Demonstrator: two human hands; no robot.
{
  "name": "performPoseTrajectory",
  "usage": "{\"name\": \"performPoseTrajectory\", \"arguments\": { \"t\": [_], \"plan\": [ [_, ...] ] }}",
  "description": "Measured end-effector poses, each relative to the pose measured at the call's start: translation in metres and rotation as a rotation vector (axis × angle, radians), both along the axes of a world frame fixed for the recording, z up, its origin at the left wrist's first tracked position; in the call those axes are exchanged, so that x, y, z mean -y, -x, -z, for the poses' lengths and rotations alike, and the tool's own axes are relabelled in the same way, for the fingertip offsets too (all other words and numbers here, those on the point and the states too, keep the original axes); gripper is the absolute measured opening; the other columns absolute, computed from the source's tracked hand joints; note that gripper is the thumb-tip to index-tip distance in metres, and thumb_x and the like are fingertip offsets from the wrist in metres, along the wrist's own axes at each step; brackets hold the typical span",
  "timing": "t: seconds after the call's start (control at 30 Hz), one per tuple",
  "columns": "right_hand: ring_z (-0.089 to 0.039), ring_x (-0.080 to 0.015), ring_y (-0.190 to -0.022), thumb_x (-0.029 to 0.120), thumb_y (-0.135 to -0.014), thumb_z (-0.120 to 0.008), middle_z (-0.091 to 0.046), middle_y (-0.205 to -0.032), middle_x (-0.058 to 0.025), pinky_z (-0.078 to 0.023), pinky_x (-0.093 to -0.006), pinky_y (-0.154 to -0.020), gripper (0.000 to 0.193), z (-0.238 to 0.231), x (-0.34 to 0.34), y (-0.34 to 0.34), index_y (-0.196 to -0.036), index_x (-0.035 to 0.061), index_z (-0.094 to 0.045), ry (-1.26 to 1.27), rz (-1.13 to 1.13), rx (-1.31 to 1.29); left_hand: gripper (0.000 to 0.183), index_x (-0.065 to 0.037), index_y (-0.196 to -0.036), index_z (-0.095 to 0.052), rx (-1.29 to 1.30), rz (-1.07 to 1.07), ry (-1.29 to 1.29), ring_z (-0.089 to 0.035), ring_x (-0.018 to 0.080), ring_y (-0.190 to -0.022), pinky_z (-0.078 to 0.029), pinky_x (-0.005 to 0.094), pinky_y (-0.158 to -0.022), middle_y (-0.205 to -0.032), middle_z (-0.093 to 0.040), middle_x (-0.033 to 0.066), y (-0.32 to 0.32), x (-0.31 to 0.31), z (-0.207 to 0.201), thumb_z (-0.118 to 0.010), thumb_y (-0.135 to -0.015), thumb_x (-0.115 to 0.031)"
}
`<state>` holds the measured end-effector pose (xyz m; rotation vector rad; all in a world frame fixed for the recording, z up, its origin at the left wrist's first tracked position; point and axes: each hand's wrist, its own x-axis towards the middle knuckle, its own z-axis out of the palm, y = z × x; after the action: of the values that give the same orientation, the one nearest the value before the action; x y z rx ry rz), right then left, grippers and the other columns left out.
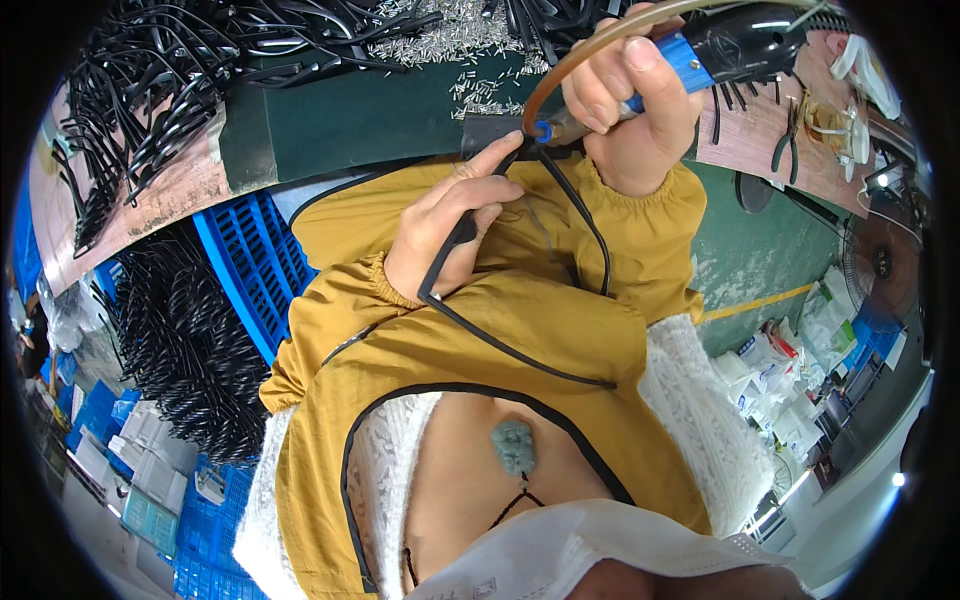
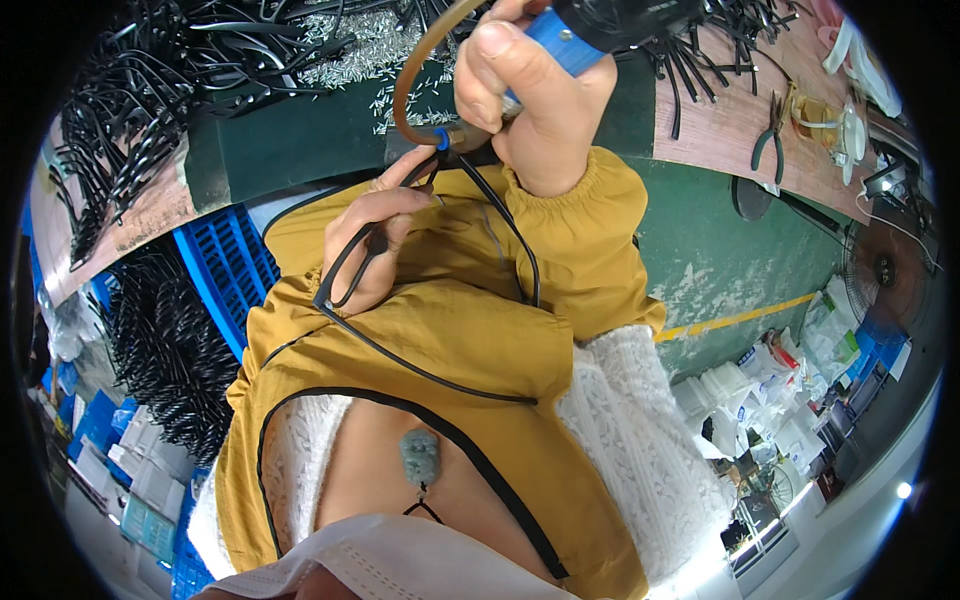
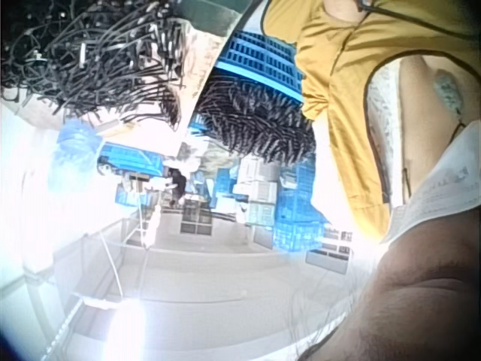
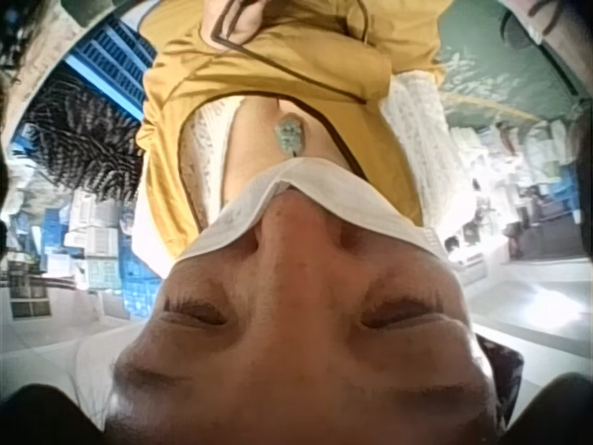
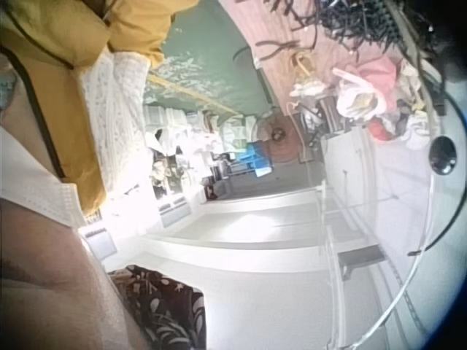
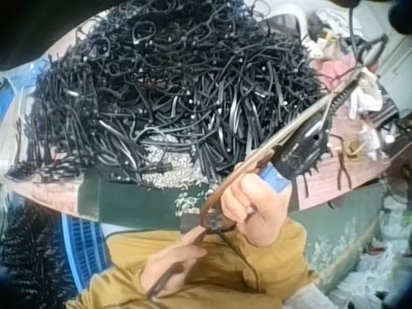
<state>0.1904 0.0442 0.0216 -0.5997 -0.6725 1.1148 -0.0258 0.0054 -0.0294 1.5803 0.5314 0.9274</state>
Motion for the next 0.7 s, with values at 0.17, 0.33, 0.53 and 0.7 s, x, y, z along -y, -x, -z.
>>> {"name": "performPoseTrajectory", "arguments": {
  "t": [0.17, 0.33, 0.53, 0.7],
  "plan": [
    [-0.04, -0.0109, -0.047, 0.012, -0.098, -0.061, -0.042, -0.065, -0.0009, -0.033, -0.0252, -0.043, 0.02, -0.012, 0.004, 0.002, -0.113, 0.007, -0.049, 0.04, 0.011, -0.125, 0.029, 0.0, -0.108, -0.065, 0.044, 0.0, 0.003, -0.071, 0.0348, -0.107, -0.054, 0.0338, -0.093, -0.135, -0.063, 0.0321, 0.002, -0.002, 0.008, -0.06, -0.086, 0.018],
    [-0.042, -0.0114, -0.047, 0.008, -0.095, -0.066, -0.042, -0.066, -0.0017, -0.034, -0.0249, -0.043, 0.022, -0.006, -0.003, 0.003, -0.109, 0.0075, -0.048, 0.003, 0.015, 0.041, 0.028, 0.0, -0.108, -0.064, 0.052, -0.014, -0.001, -0.072, 0.0351, -0.105, -0.056, 0.0352, -0.091, -0.134, -0.063, 0.0323, 0.001, -0.001, 0.016, -0.06, -0.087, 0.018],
    [-0.047, -0.0148, -0.053, 0.01, -0.094, -0.067, -0.046, -0.068, -0.0034, -0.039, -0.0292, -0.046, 0.018, -0.001, 0.006, 0.005, -0.105, 0.0069, -0.053, 0.063, -0.013, 0.047, 0.024, 0.003, -0.108, -0.064, 0.156, -0.103, -0.046, -0.072, 0.0395, -0.109, -0.057, 0.0374, -0.089, -0.126, -0.067, 0.0294, -0.007, 0.006, 0.022, -0.057, -0.091, 0.017],
    [-0.041, -0.0094, -0.049, 0.01, -0.097, -0.061, -0.049, -0.067, -0.0031, -0.031, -0.0262, -0.044, 0.01, 0.004, 0.013, 0.0, -0.097, 0.0063, -0.051, 0.182, -0.054, -0.028, 0.022, 0.003, -0.112, -0.066, 0.121, -0.027, -0.012, -0.068, 0.0406, -0.118, -0.055, 0.038, -0.093, -0.124, -0.068, 0.0272, 0.003, -0.002, 0.014, -0.061, -0.092, 0.011]
  ]
}}
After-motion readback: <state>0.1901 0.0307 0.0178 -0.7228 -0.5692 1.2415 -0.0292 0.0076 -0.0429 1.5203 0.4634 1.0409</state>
